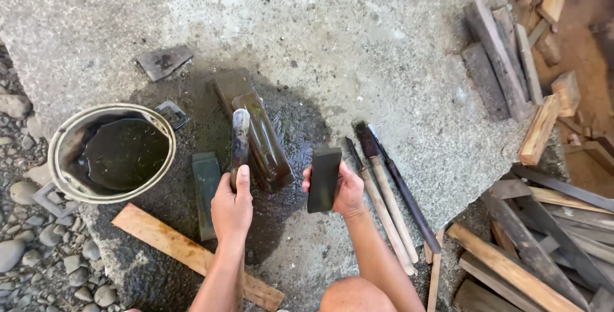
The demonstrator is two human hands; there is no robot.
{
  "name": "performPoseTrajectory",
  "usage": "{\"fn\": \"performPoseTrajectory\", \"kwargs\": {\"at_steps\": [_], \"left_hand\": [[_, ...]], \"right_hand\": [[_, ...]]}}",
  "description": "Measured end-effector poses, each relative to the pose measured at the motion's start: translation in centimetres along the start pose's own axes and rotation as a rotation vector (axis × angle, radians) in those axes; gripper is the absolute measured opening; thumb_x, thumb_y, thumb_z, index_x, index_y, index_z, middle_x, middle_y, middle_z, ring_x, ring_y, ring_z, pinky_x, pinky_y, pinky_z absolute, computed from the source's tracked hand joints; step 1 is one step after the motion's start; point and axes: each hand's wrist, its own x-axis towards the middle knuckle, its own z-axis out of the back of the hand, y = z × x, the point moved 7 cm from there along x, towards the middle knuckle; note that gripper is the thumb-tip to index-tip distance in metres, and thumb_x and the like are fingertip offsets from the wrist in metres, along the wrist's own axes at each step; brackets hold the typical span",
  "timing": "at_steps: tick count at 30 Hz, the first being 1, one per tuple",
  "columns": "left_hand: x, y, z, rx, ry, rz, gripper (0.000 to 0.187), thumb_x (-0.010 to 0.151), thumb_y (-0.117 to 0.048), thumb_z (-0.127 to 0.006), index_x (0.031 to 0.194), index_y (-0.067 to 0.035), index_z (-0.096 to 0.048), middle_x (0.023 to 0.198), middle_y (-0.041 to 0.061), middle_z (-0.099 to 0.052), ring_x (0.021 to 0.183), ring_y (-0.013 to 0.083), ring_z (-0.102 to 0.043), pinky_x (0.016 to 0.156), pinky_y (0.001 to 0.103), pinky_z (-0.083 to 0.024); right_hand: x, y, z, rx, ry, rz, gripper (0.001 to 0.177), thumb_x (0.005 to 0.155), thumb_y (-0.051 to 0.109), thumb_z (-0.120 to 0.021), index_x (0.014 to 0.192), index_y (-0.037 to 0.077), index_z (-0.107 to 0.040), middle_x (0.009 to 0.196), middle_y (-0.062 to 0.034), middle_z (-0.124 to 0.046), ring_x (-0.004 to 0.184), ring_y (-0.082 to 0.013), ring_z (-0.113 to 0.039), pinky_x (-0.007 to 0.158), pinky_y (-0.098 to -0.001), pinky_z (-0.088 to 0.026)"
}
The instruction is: Sharpening various metal blades and tools using a wet sharpening stone and water.
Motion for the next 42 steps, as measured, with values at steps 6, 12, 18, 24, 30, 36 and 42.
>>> {"fn": "performPoseTrajectory", "kwargs": {"at_steps": [6,12,18,24,30,36,42], "left_hand": [[-0.7,-0.3,-0.4,0.052,-0.014,-0.055,0.061,0.094,-0.067,-0.049,0.100,-0.009,-0.068,0.082,0.015,-0.073,0.082,0.0373,-0.070,0.074,0.048,-0.052],[-0.5,0.1,-0.5,0.065,0.001,-0.044,0.063,0.094,-0.069,-0.048,0.097,-0.009,-0.067,0.081,0.015,-0.073,0.081,0.0362,-0.071,0.073,0.047,-0.053],[-0.6,0.2,-0.5,0.084,0.005,-0.047,0.063,0.094,-0.070,-0.047,0.094,-0.010,-0.067,0.077,0.014,-0.073,0.078,0.0351,-0.072,0.070,0.048,-0.053],[-0.7,3.1,-1.6,0.379,0.066,-0.098,0.059,0.092,-0.070,-0.051,0.094,-0.013,-0.065,0.077,0.017,-0.073,0.078,0.0408,-0.072,0.070,0.053,-0.054],[0.0,6.2,-3.0,0.555,0.066,-0.244,0.061,0.088,-0.072,-0.054,0.091,-0.012,-0.062,0.077,0.017,-0.073,0.075,0.0423,-0.071,0.064,0.054,-0.055],[0.1,6.3,-3.1,0.545,0.035,-0.287,0.059,0.088,-0.071,-0.056,0.089,-0.012,-0.062,0.073,0.016,-0.073,0.070,0.0418,-0.070,0.060,0.053,-0.054],[0.6,6.1,-3.2,0.561,-0.008,-0.344,0.059,0.088,-0.071,-0.056,0.087,-0.012,-0.061,0.072,0.015,-0.072,0.067,0.0410,-0.070,0.057,0.053,-0.055]], "right_hand": [[-0.3,1.5,-2.5,-0.127,0.138,0.091,0.064,0.089,0.047,-0.064,0.129,-0.004,-0.062,0.111,-0.0309,-0.067,0.097,-0.0382,-0.068,0.090,-0.0494,-0.055],[-0.3,2.0,-3.4,-0.201,0.130,0.091,0.070,0.077,0.050,-0.071,0.117,-0.009,-0.066,0.106,-0.0309,-0.068,0.095,-0.0374,-0.068,0.086,-0.0459,-0.056],[0.0,2.4,-4.6,-0.270,0.197,0.105,0.070,0.078,0.046,-0.075,0.117,-0.012,-0.068,0.109,-0.0260,-0.068,0.099,-0.0330,-0.068,0.091,-0.0420,-0.055],[2.3,4.1,-4.1,-1.209,-0.256,0.442,0.055,0.085,0.024,-0.083,0.134,0.004,-0.069,0.118,-0.0148,-0.065,0.102,-0.0245,-0.063,0.086,-0.0372,-0.053],[2.2,2.6,-6.9,-1.806,-0.202,0.553,0.051,0.077,0.025,-0.089,0.125,0.014,-0.074,0.114,-0.0168,-0.065,0.103,-0.0316,-0.065,0.087,-0.0387,-0.054],[2.3,2.1,-8.4,-2.014,-0.155,0.533,0.048,0.079,0.027,-0.088,0.124,0.016,-0.075,0.112,-0.0166,-0.065,0.104,-0.0349,-0.063,0.083,-0.0433,-0.055],[2.0,1.6,-7.4,-1.993,-0.199,0.574,0.050,0.079,0.029,-0.087,0.126,0.017,-0.074,0.113,-0.0187,-0.064,0.101,-0.0357,-0.063,0.083,-0.0441,-0.055]]}}
